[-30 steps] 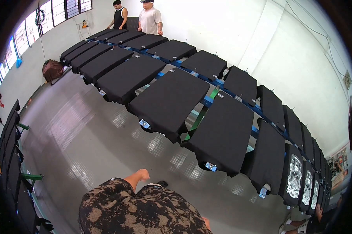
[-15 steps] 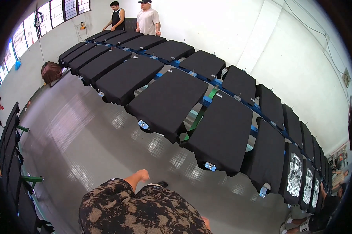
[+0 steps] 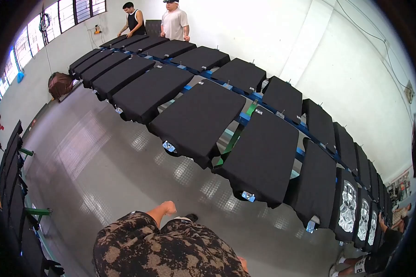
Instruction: Positioning t-shirts on platens for screen printing.
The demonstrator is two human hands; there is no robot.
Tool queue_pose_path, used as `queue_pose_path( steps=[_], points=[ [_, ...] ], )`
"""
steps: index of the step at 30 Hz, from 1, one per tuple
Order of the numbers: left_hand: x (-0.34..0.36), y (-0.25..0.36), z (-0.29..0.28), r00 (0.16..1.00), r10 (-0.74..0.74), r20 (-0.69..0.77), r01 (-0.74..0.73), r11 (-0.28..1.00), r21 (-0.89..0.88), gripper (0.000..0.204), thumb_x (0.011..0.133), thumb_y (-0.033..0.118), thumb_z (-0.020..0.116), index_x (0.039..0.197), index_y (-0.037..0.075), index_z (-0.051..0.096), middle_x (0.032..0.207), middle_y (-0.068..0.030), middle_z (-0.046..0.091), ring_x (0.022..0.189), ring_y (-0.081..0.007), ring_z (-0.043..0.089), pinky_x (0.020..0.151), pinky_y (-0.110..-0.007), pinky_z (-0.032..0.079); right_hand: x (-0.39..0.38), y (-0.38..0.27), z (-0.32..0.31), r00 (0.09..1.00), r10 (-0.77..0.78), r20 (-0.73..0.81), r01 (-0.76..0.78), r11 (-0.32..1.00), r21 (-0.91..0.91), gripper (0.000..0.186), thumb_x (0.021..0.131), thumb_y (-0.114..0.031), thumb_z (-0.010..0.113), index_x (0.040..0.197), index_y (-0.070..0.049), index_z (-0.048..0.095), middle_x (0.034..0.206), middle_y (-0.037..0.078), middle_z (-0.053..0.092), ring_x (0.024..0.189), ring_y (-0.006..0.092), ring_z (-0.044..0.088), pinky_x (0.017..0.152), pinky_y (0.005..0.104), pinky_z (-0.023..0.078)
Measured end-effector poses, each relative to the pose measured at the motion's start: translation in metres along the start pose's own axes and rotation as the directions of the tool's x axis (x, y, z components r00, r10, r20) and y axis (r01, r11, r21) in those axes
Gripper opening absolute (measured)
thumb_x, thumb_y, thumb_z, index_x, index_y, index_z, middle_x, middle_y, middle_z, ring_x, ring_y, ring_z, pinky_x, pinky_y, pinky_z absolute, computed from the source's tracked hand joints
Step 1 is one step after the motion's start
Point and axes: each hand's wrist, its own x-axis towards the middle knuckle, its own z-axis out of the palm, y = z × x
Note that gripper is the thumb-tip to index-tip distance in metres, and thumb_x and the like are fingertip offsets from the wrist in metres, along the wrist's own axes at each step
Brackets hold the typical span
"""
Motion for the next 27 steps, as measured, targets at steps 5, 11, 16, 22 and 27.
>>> queue_pose_path(
  steps=[5,11,16,22,27],
  points=[
    [-0.003,0.001,-0.001,1.000,0.001,0.006,-0.001,1.000,0.011,0.026,0.075,0.024,0.056,0.080,0.001,0.067,0.075,-0.0094,0.066,0.064,-0.0267,0.064,0.061,-0.038,0.052,0.004,0.004,-0.002,0.999,-0.045,-0.007,0.045,0.999,-0.004,0.011,0.084,-0.013,0.053,0.090,-0.005,0.055,0.070,0.006,0.059,0.042,0.0107,0.046,0.031,0.0243,0.033],
    [0.002,0.000,0.001,1.000,0.019,0.010,-0.019,1.000,0.019,0.028,0.075,0.027,0.056,0.077,0.002,0.067,0.073,-0.0094,0.066,0.062,-0.0262,0.064,0.061,-0.037,0.052,0.005,0.005,-0.006,0.995,-0.042,0.093,0.035,0.997,0.071,0.009,0.083,-0.011,0.053,0.088,-0.004,0.055,0.069,0.007,0.059,0.042,0.0104,0.047,0.031,0.0235,0.032],
    [-0.003,-0.014,0.002,0.999,0.023,0.029,-0.024,0.998,0.058,0.027,0.075,0.025,0.053,0.077,0.002,0.067,0.072,-0.0085,0.066,0.060,-0.0252,0.063,0.060,-0.037,0.052,0.003,-0.005,0.010,0.999,-0.021,0.033,0.022,0.999,-0.046,0.010,0.083,-0.012,0.052,0.088,-0.004,0.056,0.067,0.005,0.058,0.041,0.0101,0.046,0.031,0.0238,0.032],
    [0.003,-0.006,0.003,1.000,0.029,0.010,-0.029,1.000,-0.011,0.026,0.073,0.024,0.053,0.076,0.003,0.068,0.073,-0.0090,0.066,0.061,-0.0254,0.064,0.060,-0.037,0.053,0.026,0.009,0.002,0.833,-0.407,0.375,0.384,0.913,0.140,0.012,0.084,-0.015,0.053,0.088,-0.004,0.056,0.065,0.004,0.057,0.040,0.0100,0.045,0.031,0.0242,0.032],
    [0.004,-0.012,0.004,1.000,-0.005,0.009,0.006,1.000,-0.009,0.026,0.072,0.023,0.053,0.076,0.002,0.068,0.074,-0.0088,0.067,0.063,-0.0258,0.064,0.061,-0.038,0.052,-0.005,-0.007,0.009,0.988,-0.078,0.134,0.080,0.997,-0.004,0.015,0.084,-0.017,0.054,0.087,-0.003,0.056,0.063,0.003,0.056,0.040,0.0099,0.044,0.032,0.0245,0.033]
  ],
)
